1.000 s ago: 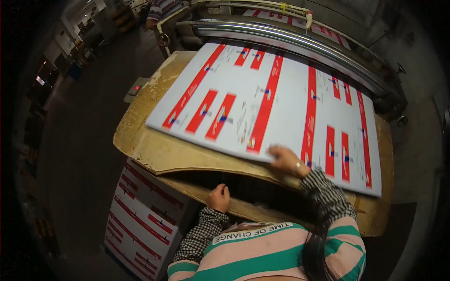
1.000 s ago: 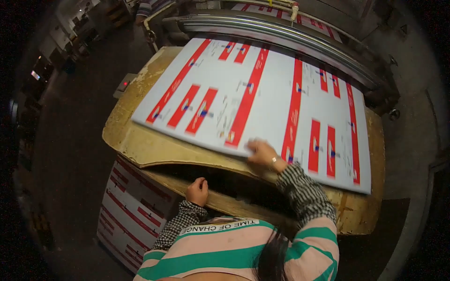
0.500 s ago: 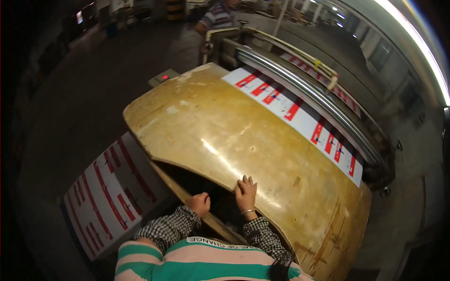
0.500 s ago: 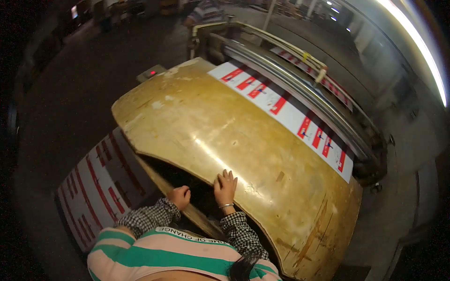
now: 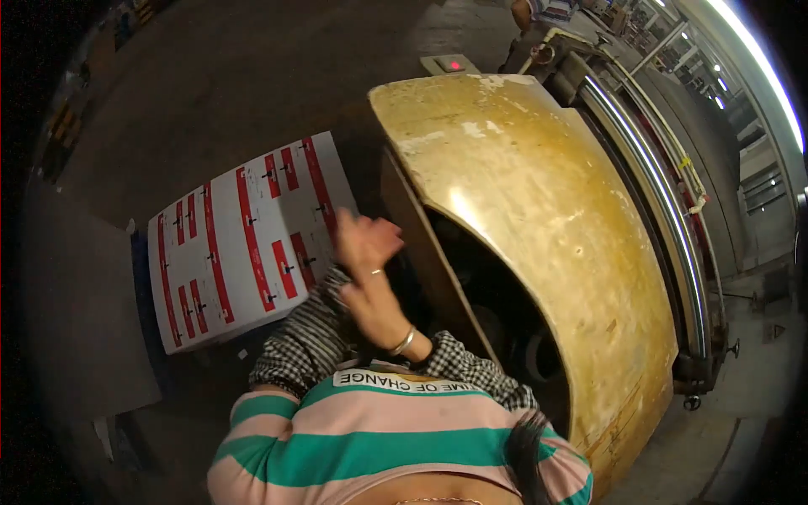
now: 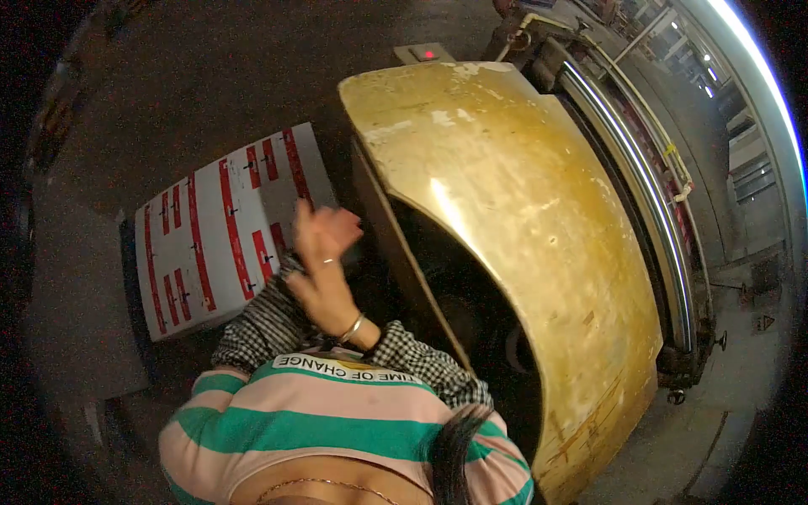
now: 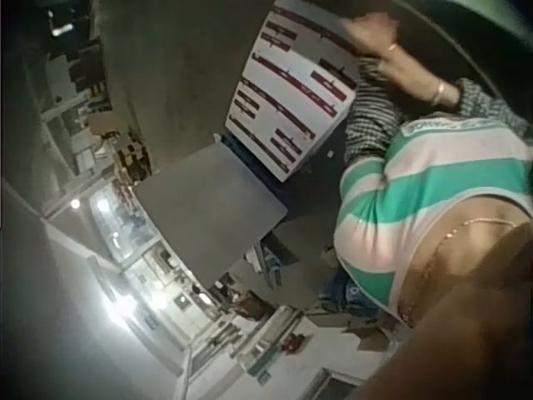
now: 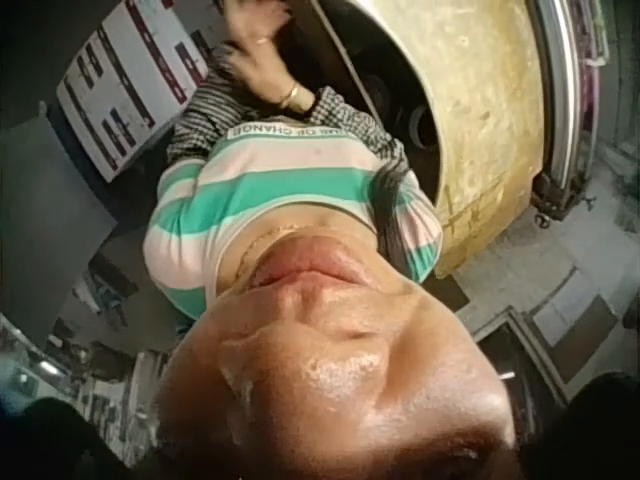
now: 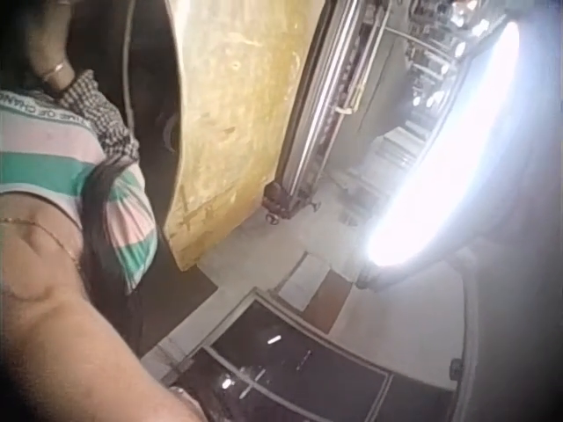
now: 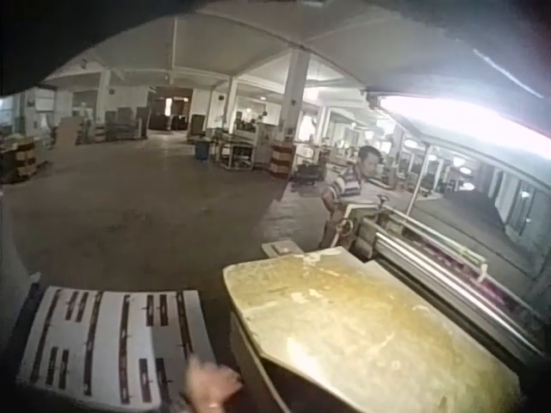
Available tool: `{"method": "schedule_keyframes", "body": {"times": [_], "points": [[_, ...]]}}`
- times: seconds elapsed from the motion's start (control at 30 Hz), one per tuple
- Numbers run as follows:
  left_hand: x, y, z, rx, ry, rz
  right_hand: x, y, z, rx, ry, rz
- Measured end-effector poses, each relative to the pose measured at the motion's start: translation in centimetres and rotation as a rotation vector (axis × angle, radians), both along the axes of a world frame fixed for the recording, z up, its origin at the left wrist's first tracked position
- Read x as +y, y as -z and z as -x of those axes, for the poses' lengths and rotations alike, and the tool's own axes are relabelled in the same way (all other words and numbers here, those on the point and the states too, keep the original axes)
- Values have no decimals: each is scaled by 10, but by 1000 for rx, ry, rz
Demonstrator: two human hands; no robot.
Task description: Feeding large sheets of printed paper into an industrial coating or laminating machine.
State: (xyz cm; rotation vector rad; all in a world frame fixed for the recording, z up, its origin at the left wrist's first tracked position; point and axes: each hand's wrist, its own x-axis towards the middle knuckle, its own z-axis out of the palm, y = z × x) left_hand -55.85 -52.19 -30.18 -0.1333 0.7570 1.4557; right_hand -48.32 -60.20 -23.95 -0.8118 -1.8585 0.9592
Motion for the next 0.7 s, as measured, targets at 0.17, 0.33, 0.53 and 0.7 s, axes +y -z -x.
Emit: {"method": "schedule_keyframes", "body": {"times": [0.17,0.33,0.53,0.7], "points": [[-14,45,197,434,-223,-32,39,50,92,102,-358,808],[-138,231,295,559,10,528,68,136,131,-560,-213,778],[-246,303,261,1091,1172,778,81,257,111,-1065,-227,975],[-259,245,208,919,1071,785,108,310,98,-1183,-175,995]]}}
